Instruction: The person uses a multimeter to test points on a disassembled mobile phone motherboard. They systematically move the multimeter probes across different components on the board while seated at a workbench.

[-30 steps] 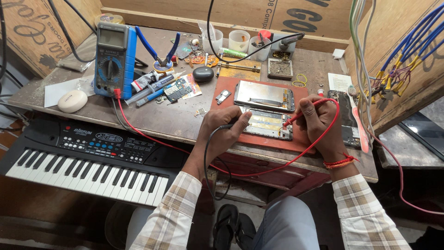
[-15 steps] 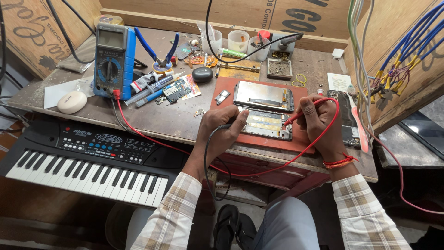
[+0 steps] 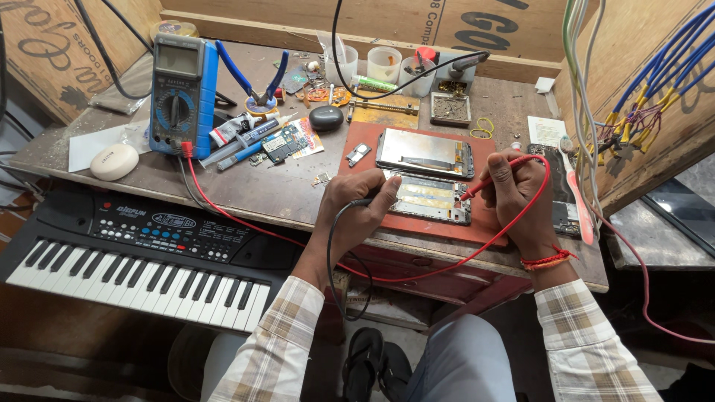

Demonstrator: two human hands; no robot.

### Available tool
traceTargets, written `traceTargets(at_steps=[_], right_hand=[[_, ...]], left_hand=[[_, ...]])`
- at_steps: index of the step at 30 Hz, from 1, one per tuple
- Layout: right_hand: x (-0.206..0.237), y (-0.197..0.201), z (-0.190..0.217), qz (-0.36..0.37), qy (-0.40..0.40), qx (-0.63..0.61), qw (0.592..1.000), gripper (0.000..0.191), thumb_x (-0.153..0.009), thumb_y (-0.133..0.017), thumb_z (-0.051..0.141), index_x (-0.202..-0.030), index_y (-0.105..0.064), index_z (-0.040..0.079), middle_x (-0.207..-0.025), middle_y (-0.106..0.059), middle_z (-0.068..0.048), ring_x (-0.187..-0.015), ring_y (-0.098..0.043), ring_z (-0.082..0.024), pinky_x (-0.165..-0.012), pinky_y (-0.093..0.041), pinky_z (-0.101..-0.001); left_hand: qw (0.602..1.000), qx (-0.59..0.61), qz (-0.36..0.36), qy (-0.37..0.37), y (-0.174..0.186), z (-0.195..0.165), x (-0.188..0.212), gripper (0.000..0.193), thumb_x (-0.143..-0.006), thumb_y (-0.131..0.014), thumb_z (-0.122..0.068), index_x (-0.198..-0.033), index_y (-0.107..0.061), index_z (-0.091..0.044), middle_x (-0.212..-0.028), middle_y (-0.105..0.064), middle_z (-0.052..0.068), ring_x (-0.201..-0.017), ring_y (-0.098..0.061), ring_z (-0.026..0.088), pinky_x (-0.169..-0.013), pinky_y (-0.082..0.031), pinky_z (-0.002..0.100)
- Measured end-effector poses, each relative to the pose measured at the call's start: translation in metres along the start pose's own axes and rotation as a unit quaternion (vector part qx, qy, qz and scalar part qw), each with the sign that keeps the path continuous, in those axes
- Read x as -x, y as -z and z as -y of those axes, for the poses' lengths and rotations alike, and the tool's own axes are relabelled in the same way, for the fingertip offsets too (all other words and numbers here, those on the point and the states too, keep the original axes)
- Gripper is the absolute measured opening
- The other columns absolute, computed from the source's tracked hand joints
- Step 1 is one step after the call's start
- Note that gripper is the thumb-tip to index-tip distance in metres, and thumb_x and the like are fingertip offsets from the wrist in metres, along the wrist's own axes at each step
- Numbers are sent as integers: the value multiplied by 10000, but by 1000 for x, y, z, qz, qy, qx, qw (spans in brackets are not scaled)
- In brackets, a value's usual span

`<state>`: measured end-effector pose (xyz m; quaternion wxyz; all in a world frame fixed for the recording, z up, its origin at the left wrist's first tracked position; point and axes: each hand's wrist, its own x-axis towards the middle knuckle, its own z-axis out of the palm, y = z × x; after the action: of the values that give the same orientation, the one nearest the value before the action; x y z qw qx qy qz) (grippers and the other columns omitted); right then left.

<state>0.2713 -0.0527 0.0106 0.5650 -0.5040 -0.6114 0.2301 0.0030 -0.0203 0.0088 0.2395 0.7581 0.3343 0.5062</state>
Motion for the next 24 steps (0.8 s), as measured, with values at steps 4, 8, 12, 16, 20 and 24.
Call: traceTargets(at_steps=[4, 8, 12, 16, 20, 24], right_hand=[[0, 0, -1, 6, 9, 12, 1000, 477, -1078, -566, 442, -824, -620, 41, -625, -575, -8, -532, -517, -56, -466, -382, -226], [0, 1, 0, 8, 3, 10, 1000, 479, -1079, -568, 441, -834, -631, 34, -647, -604, -23, -531, -516, -54, -464, -383, -225], [0, -2, 4, 19, 24, -12, 999, 391, -1060, -617, 380, -921, -649, 16, -713, -653, -17, -550, -526, -42, -477, -390, -215], [1, -3, 9, 56, 33, 5, 998, 301, -1038, -639, 297, -993, -697, 5, -755, -707, -15, -560, -530, -21, -476, -385, -206], [3, -2, 11, 93, 29, 38, 995, 249, -1039, -654, 243, -1082, -722, 7, -776, -685, -22, -614, -501, -7, -514, -370, -199], [3, -3, 10, 106, 17, 53, 993, 228, -1022, -647, 223, -1067, -720, 12, -812, -729, -14, -598, -513, -5, -505, -389, -196]], left_hand=[[1000, -19, -2, -9, 0, 0, -1, 396, -1012, -670, -265, -690, -586, -50, -540, -557, 61, -475, -542, 133, -470, -423, 333], [1000, -22, -3, -2, -1, -1, -1, 405, -999, -681, -274, -674, -582, -54, -535, -568, 57, -469, -555, 139, -465, -421, 334], [1000, -29, -3, -10, 1, -3, -2, 403, -1007, -693, -280, -700, -595, -40, -559, -570, 63, -489, -553, 150, -483, -425, 336], [998, -8, 37, 49, 3, -6, -6, 324, -961, -703, -308, -758, -672, -57, -564, -639, 34, -488, -604, 125, -461, -452, 317], [998, 9, 54, 41, 4, -9, -7, 274, -966, -696, -296, -853, -702, -47, -606, -662, 39, -530, -623, 118, -493, -468, 309], [996, 5, 65, 54, 5, -9, -7, 268, -967, -698, -302, -873, -716, -52, -616, -669, 37, -536, -625, 112, -497, -477, 312]])
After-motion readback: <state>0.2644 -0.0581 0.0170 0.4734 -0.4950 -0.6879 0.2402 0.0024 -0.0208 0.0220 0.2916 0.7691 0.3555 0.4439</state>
